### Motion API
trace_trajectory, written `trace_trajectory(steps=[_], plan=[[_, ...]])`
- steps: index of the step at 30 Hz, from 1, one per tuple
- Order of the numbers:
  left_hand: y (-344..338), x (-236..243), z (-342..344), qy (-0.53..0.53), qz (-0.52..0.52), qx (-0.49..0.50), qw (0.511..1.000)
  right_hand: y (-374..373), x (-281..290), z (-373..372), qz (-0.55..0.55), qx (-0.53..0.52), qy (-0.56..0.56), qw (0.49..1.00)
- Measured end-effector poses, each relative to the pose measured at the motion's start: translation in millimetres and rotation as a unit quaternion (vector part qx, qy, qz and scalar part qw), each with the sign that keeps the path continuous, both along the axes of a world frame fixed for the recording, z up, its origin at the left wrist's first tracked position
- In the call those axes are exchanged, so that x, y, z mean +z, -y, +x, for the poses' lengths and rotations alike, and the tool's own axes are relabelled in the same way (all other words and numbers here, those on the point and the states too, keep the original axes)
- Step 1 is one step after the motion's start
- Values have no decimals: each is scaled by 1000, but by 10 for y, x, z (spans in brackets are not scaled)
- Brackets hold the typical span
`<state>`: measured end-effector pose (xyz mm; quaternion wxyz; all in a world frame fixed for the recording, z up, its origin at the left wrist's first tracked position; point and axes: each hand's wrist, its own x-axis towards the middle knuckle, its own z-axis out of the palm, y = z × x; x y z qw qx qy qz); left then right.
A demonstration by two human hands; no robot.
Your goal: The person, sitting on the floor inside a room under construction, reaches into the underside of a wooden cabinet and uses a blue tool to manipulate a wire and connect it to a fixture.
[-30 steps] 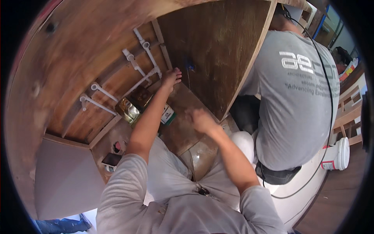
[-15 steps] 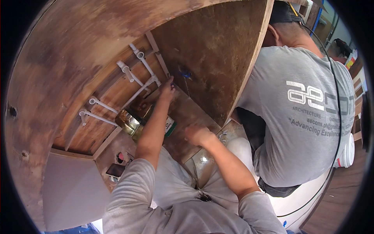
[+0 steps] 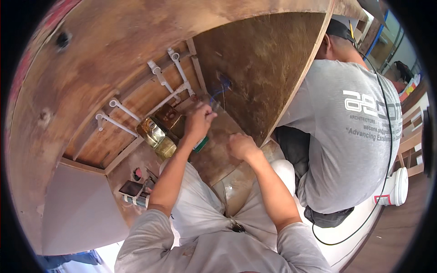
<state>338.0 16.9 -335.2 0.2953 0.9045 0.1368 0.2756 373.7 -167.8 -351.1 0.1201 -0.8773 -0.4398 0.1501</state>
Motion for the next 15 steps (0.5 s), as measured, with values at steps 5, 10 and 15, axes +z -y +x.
trace_trajectory(steps=[5,10,15], plan=[[-301,-184,115,10,-123,31,992,-68,42,134,16,-9,-7,1000],[-468,-372,230,126,-232,-59,963,-217,85,132,185,-101,-13,977],[-414,-770,84,-8,-95,-120,988,-467,-476,289,411,-155,-126,889]])
